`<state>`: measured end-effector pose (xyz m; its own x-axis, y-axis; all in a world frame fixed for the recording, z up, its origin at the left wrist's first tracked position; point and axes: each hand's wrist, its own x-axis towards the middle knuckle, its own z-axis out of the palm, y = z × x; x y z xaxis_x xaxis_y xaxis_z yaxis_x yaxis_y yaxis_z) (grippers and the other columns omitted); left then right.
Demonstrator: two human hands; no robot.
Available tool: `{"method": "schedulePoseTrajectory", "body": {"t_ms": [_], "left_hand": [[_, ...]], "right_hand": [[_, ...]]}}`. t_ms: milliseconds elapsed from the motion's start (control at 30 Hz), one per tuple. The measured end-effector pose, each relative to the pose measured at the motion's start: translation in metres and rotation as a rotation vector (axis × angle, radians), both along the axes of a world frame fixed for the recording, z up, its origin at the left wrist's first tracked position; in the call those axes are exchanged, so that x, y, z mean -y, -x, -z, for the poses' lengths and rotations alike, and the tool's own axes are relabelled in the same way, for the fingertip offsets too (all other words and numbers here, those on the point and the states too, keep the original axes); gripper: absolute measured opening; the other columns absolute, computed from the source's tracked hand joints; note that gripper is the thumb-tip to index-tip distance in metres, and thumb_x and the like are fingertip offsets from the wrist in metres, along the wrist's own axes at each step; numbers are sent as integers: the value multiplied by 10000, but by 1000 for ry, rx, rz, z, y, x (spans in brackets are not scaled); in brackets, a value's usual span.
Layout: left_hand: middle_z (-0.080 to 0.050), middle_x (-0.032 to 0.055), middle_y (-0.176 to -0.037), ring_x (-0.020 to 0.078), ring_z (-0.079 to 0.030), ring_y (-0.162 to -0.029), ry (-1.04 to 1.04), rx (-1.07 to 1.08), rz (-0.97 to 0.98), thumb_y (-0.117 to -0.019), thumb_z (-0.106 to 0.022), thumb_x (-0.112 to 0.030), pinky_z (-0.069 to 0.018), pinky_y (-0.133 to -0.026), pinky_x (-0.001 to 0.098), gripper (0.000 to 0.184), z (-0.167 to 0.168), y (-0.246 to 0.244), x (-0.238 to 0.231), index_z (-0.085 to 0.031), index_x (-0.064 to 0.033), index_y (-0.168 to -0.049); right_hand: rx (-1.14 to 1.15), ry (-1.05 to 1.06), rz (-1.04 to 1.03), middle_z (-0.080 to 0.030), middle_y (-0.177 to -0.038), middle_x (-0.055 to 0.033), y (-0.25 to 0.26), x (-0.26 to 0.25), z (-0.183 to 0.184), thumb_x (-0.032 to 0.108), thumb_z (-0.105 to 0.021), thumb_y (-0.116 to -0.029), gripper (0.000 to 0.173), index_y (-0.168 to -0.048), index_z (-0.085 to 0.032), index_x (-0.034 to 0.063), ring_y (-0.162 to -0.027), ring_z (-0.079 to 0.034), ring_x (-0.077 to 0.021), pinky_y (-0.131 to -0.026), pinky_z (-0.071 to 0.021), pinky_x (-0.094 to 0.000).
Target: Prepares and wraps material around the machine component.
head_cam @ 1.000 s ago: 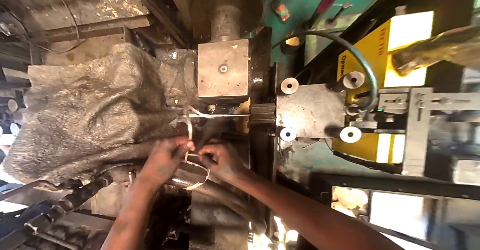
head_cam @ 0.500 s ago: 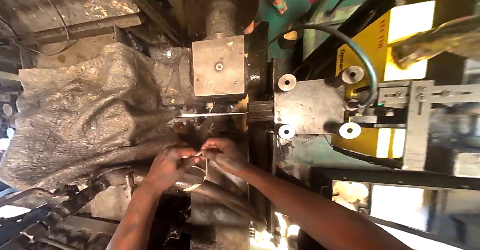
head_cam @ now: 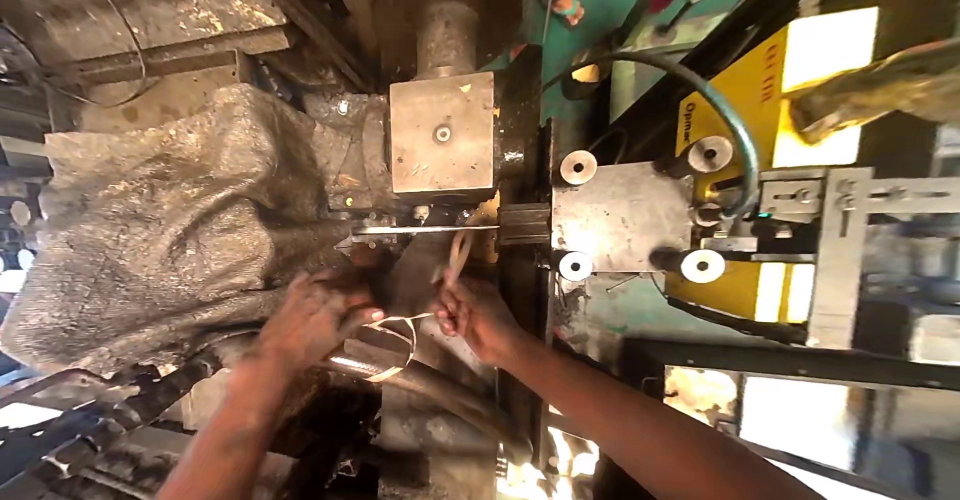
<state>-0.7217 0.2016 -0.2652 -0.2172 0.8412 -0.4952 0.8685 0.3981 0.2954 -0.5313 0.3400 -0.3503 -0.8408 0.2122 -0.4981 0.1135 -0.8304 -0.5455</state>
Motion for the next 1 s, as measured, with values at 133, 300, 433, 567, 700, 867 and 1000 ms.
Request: {"method": "schedulePoseTrajectory", "body": {"t_ms": [133,300,433,567,700,867,1000], "left_hand": [[-565,48,-612,207,-563,-624,115,99,-268,-941,-740,-171,-454,-650,472,306,-8,14,13,-642,-63,-673],[-513,22,-556,157,-499,-546,116,144,-363,-928,-747,-135,-406,-570,416,340,-9,19,15,-602,-67,-628],[-536,52,-574,206,-536,-568,104,73,-340,-936,-746,-160,-432,-587,460,341,-8,15,18,-615,-51,-641],[-713,193,-908,412,-662,-994,198,-92,-314,-983,-700,-205,-486,-908,628,229,-8,0,10,-755,-10,-877],[-592,280,-1298,508,-499,-1262,213,-231,-336,-952,-720,-145,-392,-1005,690,161,-15,-21,-1,-763,2,-1001],[-681,210,-1195,433,-600,-1185,299,-147,-214,-956,-698,-110,-434,-1029,628,181,-24,-26,3,-780,-94,-1116],[-717,177,-1134,345,-666,-1099,410,182,-392,-991,-646,-132,-483,-996,578,348,-31,-28,14,-659,-73,-1334]], "right_hand": [[-8,54,-58,-482,-583,90,-24,12,11,347,-404,-1085,472,-654,-518,193,-510,-451,7,-484,-373,-147],[143,121,28,-406,-520,99,-30,31,2,218,-467,-1067,469,-600,-497,185,-457,-359,10,-457,-296,-155],[166,43,-6,-398,-530,101,-25,29,0,206,-462,-1070,465,-605,-484,188,-459,-345,12,-453,-282,-154],[298,-119,-148,-404,-554,70,-15,23,-8,269,-488,-1093,440,-675,-511,133,-454,-335,-16,-443,-279,-179],[227,-874,-460,-699,-897,-132,-13,27,-24,489,-738,-912,551,-1247,-631,65,-816,-693,-278,-732,-570,-492],[176,-1278,-776,-723,-1027,-141,-3,23,-40,538,-704,-913,595,-1305,-660,93,-931,-706,-337,-765,-552,-539],[-198,-1765,-626,-689,-781,-138,4,19,-30,424,-746,-858,407,-889,-739,19,-735,-704,-325,-572,-543,-476]]}}
